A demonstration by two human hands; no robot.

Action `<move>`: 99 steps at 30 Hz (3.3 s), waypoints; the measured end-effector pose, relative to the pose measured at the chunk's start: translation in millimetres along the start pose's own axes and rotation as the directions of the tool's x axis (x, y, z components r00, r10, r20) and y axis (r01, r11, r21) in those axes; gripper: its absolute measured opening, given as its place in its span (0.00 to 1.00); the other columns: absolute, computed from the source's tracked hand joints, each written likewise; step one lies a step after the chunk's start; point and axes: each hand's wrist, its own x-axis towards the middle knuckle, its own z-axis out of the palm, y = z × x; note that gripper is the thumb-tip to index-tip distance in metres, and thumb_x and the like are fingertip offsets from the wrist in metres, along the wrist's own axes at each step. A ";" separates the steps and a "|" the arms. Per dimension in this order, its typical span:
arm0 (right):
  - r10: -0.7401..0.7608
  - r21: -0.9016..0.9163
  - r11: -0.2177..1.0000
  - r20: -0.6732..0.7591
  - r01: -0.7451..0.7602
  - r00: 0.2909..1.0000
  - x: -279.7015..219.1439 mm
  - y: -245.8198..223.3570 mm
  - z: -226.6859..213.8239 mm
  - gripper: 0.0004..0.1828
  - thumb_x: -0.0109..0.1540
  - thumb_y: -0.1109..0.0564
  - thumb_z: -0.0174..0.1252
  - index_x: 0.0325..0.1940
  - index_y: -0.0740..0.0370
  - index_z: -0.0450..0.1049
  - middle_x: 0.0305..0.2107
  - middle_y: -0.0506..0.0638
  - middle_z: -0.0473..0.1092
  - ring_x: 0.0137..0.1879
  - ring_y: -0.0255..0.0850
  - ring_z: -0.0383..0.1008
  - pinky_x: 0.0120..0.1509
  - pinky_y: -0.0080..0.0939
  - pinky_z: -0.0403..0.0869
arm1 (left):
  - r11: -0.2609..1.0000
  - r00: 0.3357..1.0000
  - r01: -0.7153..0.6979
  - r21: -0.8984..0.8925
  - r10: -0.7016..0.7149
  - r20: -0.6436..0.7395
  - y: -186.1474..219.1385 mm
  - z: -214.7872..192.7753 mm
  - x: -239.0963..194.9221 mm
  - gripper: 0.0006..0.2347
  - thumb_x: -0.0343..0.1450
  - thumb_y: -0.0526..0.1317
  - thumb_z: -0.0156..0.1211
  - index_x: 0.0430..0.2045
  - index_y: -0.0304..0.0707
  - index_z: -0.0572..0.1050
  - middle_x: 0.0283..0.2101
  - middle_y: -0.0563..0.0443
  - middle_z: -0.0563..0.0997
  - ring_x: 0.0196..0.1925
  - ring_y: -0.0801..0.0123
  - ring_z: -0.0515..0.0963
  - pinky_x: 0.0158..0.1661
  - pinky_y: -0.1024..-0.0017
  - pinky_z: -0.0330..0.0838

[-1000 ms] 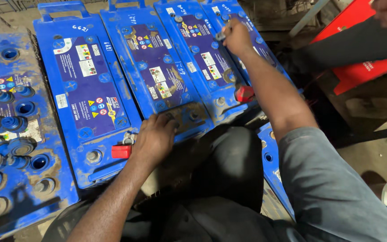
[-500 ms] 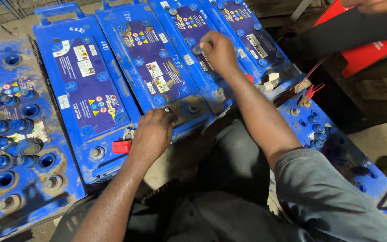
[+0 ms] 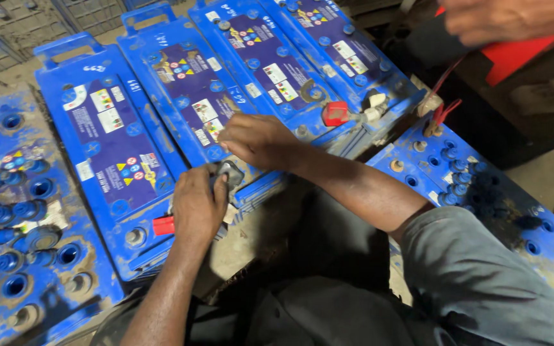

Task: The person uses a wrench to tighten the terminal nuts on several blue industrial batteries arranged in a row. The person moves from one battery to the next, tightening each terminal in turn.

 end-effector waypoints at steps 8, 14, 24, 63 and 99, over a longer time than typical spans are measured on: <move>0.020 0.168 0.985 0.059 -0.030 0.998 -6.3 -5.4 25.0 0.05 0.65 0.58 0.61 0.44 0.58 0.77 0.37 0.50 0.74 0.42 0.49 0.79 0.46 0.45 0.77 | 0.997 0.995 0.033 -0.068 -0.040 -0.091 0.7 -6.0 -1.3 0.24 0.69 0.39 0.65 0.59 0.28 0.67 0.51 0.29 0.74 0.52 0.38 0.75 0.49 0.51 0.70; 0.052 0.227 0.970 0.135 -0.082 0.990 -11.8 -8.6 43.1 0.08 0.64 0.56 0.65 0.45 0.60 0.77 0.33 0.54 0.73 0.38 0.53 0.76 0.41 0.49 0.74 | 0.993 0.995 -0.038 -0.109 0.028 -0.096 -13.3 9.0 -2.4 0.23 0.70 0.36 0.64 0.60 0.31 0.68 0.51 0.32 0.78 0.54 0.40 0.77 0.54 0.51 0.71; 0.123 0.269 0.949 0.159 -0.163 0.980 -6.3 -16.6 46.0 0.09 0.64 0.60 0.64 0.49 0.60 0.76 0.37 0.55 0.75 0.43 0.50 0.78 0.45 0.45 0.75 | 0.945 0.974 0.228 -0.235 -0.225 0.041 4.6 -14.2 5.0 0.26 0.66 0.33 0.62 0.61 0.37 0.66 0.50 0.35 0.80 0.56 0.42 0.77 0.52 0.53 0.72; 0.081 0.242 0.963 0.157 -0.118 0.984 -13.7 -33.5 45.7 0.05 0.71 0.59 0.60 0.49 0.63 0.75 0.39 0.57 0.73 0.42 0.52 0.76 0.45 0.46 0.74 | 0.982 0.981 -0.042 -0.187 0.005 -0.195 -6.9 8.4 -19.2 0.18 0.75 0.31 0.53 0.61 0.35 0.64 0.49 0.36 0.77 0.54 0.43 0.77 0.52 0.54 0.73; 0.399 0.056 0.795 0.701 -0.604 0.591 -18.2 -1.9 146.3 0.16 0.67 0.50 0.50 0.40 0.67 0.74 0.32 0.62 0.74 0.40 0.58 0.77 0.47 0.57 0.74 | 0.823 0.803 0.545 0.159 -0.567 0.183 -82.9 -22.4 -16.7 0.13 0.73 0.44 0.53 0.34 0.30 0.79 0.39 0.26 0.80 0.45 0.34 0.79 0.45 0.45 0.72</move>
